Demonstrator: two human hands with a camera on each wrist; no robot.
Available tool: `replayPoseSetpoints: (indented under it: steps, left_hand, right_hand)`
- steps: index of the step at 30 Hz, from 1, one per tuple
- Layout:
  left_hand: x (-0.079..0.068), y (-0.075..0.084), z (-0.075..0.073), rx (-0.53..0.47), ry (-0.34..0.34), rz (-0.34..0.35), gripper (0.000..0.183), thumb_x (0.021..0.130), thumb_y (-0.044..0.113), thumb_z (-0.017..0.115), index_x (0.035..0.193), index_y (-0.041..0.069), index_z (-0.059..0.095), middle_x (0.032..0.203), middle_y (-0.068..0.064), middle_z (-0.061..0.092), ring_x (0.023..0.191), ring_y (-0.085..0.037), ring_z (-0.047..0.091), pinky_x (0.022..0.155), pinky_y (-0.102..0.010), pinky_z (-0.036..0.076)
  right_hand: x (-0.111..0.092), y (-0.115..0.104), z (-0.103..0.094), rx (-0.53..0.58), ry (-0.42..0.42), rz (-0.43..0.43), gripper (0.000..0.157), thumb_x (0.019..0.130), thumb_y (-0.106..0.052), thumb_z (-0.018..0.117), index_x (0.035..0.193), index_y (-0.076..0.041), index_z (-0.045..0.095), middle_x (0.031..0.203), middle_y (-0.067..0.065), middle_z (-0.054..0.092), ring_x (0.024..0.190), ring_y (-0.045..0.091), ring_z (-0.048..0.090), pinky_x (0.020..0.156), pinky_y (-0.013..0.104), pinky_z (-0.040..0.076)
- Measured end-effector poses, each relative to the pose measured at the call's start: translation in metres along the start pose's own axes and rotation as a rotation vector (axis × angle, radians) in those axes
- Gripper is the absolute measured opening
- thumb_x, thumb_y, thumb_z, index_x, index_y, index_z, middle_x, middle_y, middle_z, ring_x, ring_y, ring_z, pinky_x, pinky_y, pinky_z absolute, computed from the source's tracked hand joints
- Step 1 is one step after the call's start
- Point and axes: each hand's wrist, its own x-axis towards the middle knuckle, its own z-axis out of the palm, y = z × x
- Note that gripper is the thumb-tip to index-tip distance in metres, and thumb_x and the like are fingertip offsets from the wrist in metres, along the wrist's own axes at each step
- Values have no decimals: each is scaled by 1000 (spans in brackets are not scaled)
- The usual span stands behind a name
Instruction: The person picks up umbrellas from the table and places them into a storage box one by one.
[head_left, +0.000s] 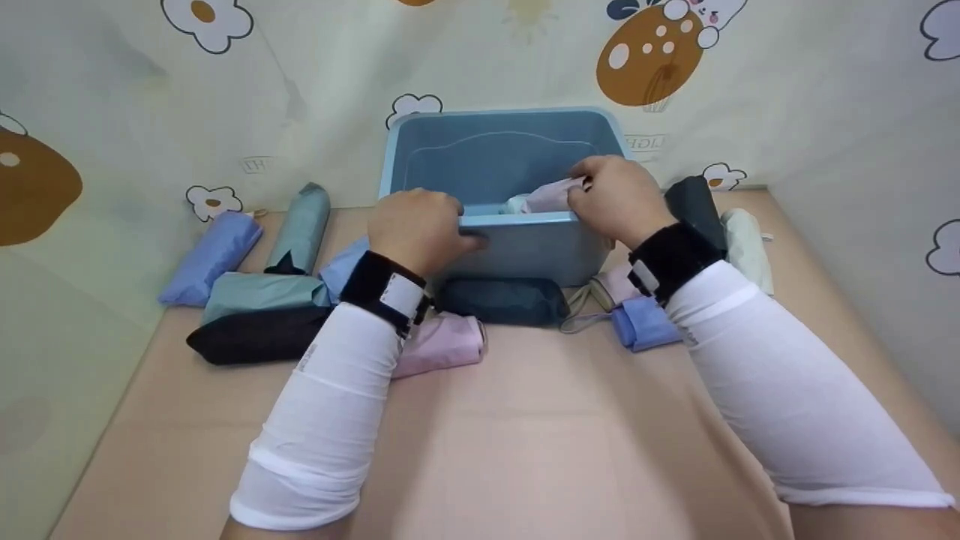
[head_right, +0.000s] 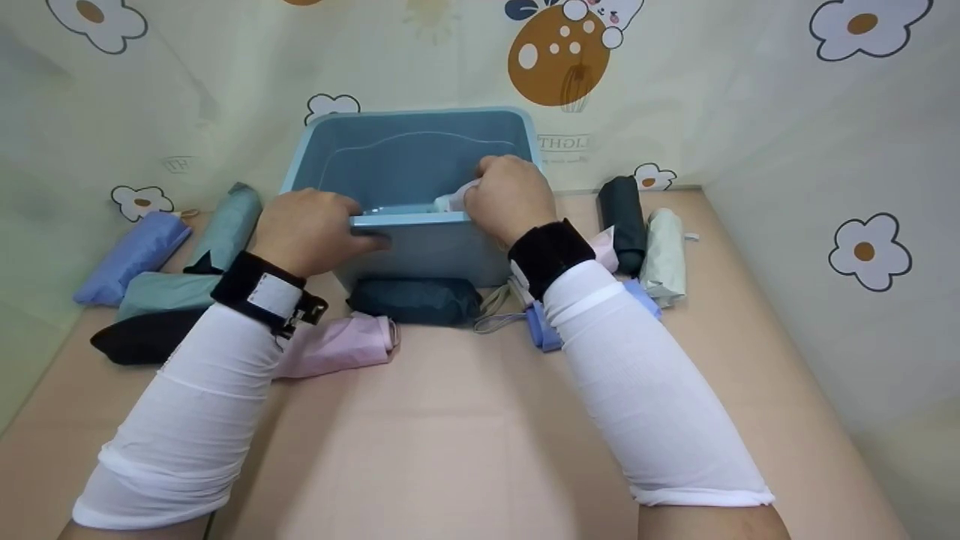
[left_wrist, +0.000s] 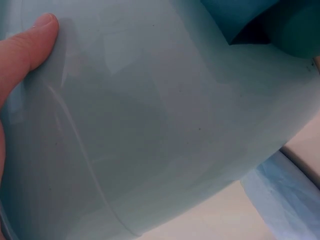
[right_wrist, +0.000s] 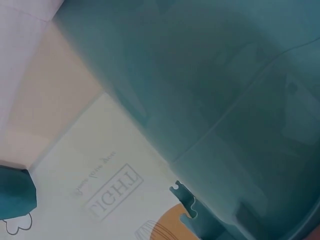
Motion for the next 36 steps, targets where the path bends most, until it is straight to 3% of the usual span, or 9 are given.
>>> replayPoseSetpoints:
  steps: [16, 25, 32, 36]
  left_hand:
    - [-1, 0, 1, 19, -1, -1, 51, 90, 64, 71, 98, 14, 78, 95, -7, 77, 86, -30, 69, 76, -50, 57]
    - [-1, 0, 2, 13, 17, -9, 48, 90, 62, 71, 98, 14, 78, 94, -6, 77, 83, -28, 67, 74, -48, 57]
    - [-2, 1, 1, 10, 16, -8, 49, 90, 62, 72, 97, 13, 77, 88, -5, 74, 78, -25, 65, 69, -46, 55]
    - [-2, 1, 2, 6, 18, -7, 48, 90, 61, 72, 95, 13, 76, 83, -4, 71, 75, -24, 63, 67, -45, 54]
  right_hand:
    - [-1, 3, 3, -1, 58, -39, 40, 101, -21, 54, 134, -4, 70, 128, 19, 73, 122, 38, 65, 102, 55, 50]
    - [-2, 0, 2, 1, 39, -11, 40, 102, -23, 54, 135, -4, 68, 131, 18, 72, 122, 35, 64, 103, 54, 51]
    - [-4, -1, 2, 11, 37, 15, 41, 103, -24, 53, 137, -6, 68, 129, 16, 72, 115, 34, 65, 94, 51, 54]
    - [-4, -1, 3, 12, 38, 21, 41, 103, -24, 52, 137, -6, 67, 132, 16, 71, 117, 34, 64, 96, 52, 54]
